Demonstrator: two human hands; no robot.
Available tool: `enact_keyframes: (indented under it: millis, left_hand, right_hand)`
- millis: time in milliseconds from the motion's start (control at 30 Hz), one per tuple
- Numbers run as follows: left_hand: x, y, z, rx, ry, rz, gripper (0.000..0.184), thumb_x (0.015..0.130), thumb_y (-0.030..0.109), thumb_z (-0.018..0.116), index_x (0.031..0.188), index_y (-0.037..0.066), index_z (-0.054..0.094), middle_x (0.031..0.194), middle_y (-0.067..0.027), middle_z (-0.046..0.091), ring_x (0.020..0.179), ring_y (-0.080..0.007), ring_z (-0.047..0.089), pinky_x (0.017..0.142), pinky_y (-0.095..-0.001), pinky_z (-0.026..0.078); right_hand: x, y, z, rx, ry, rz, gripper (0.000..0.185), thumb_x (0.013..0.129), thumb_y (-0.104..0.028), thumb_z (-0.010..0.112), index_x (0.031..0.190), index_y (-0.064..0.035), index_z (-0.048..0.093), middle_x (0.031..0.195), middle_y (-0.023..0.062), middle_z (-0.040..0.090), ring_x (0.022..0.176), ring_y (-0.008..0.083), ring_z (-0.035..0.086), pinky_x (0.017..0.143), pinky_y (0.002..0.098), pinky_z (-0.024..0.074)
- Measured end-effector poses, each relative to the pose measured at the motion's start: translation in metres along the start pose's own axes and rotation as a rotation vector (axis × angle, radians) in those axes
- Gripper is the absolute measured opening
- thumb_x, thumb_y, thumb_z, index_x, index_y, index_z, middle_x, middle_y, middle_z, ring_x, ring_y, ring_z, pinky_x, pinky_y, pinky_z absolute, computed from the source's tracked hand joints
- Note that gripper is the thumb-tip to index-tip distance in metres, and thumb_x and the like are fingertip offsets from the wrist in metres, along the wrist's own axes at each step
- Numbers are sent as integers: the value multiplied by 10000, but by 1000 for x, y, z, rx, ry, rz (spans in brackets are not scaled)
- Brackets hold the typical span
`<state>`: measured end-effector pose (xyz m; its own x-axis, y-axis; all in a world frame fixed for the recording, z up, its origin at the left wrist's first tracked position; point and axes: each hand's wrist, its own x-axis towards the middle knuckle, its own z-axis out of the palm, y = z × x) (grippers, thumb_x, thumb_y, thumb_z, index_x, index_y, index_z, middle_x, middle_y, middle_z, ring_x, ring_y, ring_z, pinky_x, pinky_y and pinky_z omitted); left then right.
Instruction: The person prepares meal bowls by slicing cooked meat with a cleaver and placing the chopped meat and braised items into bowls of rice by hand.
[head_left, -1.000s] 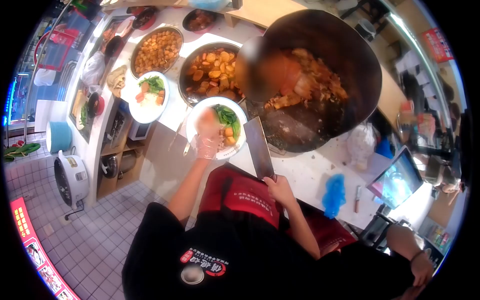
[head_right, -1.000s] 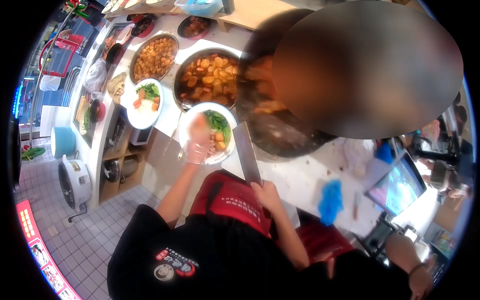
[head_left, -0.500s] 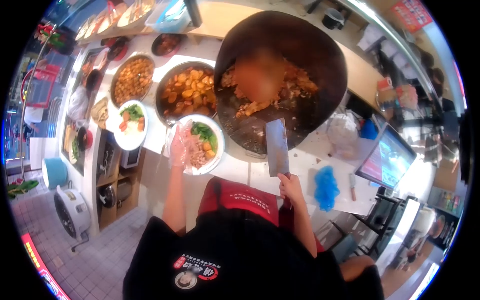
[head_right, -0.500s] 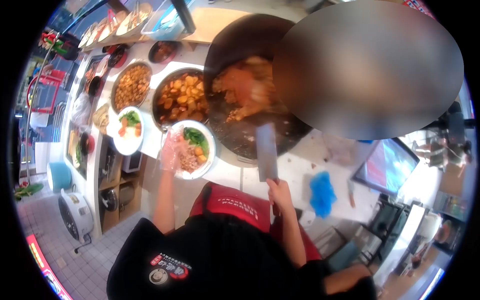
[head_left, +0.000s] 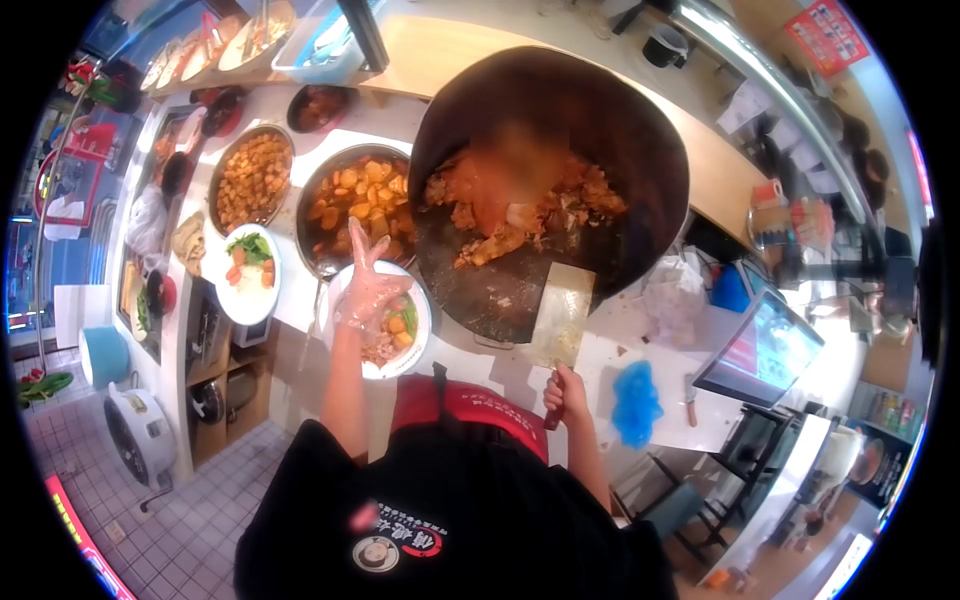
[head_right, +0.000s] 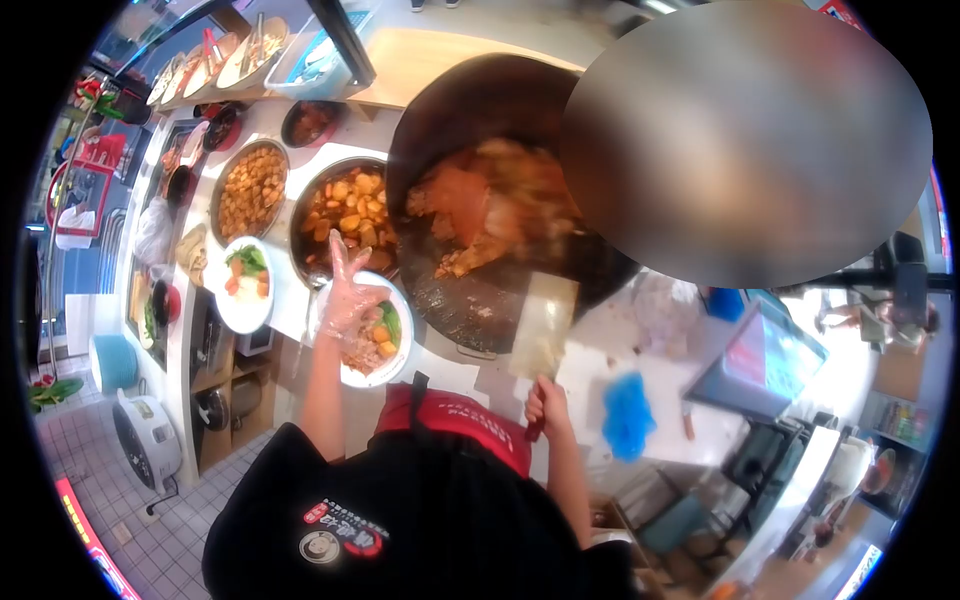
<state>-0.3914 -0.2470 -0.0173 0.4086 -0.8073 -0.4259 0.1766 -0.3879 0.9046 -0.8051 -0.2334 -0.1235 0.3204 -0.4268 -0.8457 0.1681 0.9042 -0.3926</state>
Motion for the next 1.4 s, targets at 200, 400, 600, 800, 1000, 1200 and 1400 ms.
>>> enact_keyframes:
  millis: [200,400,600,800,1000,1200,1400]
  left_hand:
    - [27,-26,39,-20,-80,33,1058,691,-57,800,1536,97,182,1396,-270,393,778,-230,674,765,-305,613]
    - [83,-108,98,622,-6,139,815,693,172,841,1365,-48,436,1091,-288,590,896,-376,639,817,-413,547]
    - [86,-83,169,273,78,86,401,778,273,777,955,-45,608,884,-193,636,722,-282,631,659,-388,522]
    - [93,-70,190,-189,-5,-196,317,916,265,657,1058,-12,592,983,-137,653,657,-193,623,532,-300,514]
    - [67,-51,151,-830,-160,-278,285,938,244,620,1100,10,608,1127,-158,638,864,-259,661,665,-318,539]
    - [2,-30,104,-879,-127,-220,279,935,257,623,1102,34,633,1113,-135,652,920,-256,658,714,-299,536]
    - [-54,-12,3,-893,67,-10,289,929,271,627,1130,64,636,1079,-70,669,946,-220,651,759,-293,539]
  right_hand:
    - [18,4,0,-141,71,-73,350,972,-372,541,761,-112,437,518,-6,308,401,122,328,387,284,305]
    - [18,-11,-12,-45,33,-2,380,969,-412,545,783,-94,449,522,4,338,409,129,354,391,285,318]
    - [27,-12,-28,-100,-25,-24,415,959,-447,556,776,-88,455,529,11,354,409,128,356,394,285,327]
    - [22,-25,-31,-199,5,-78,417,969,-432,544,761,-77,475,532,25,396,414,131,389,396,293,343]
    - [66,-43,-64,-243,-6,-151,391,973,-434,548,790,-92,492,542,9,419,419,123,405,398,277,353]
    - [94,-68,-65,-321,-38,-196,384,981,-512,495,884,-140,491,582,7,445,432,119,414,411,276,382]
    - [105,-74,-67,-292,-3,-209,427,989,-557,424,874,-150,481,591,12,467,454,141,457,435,278,408]
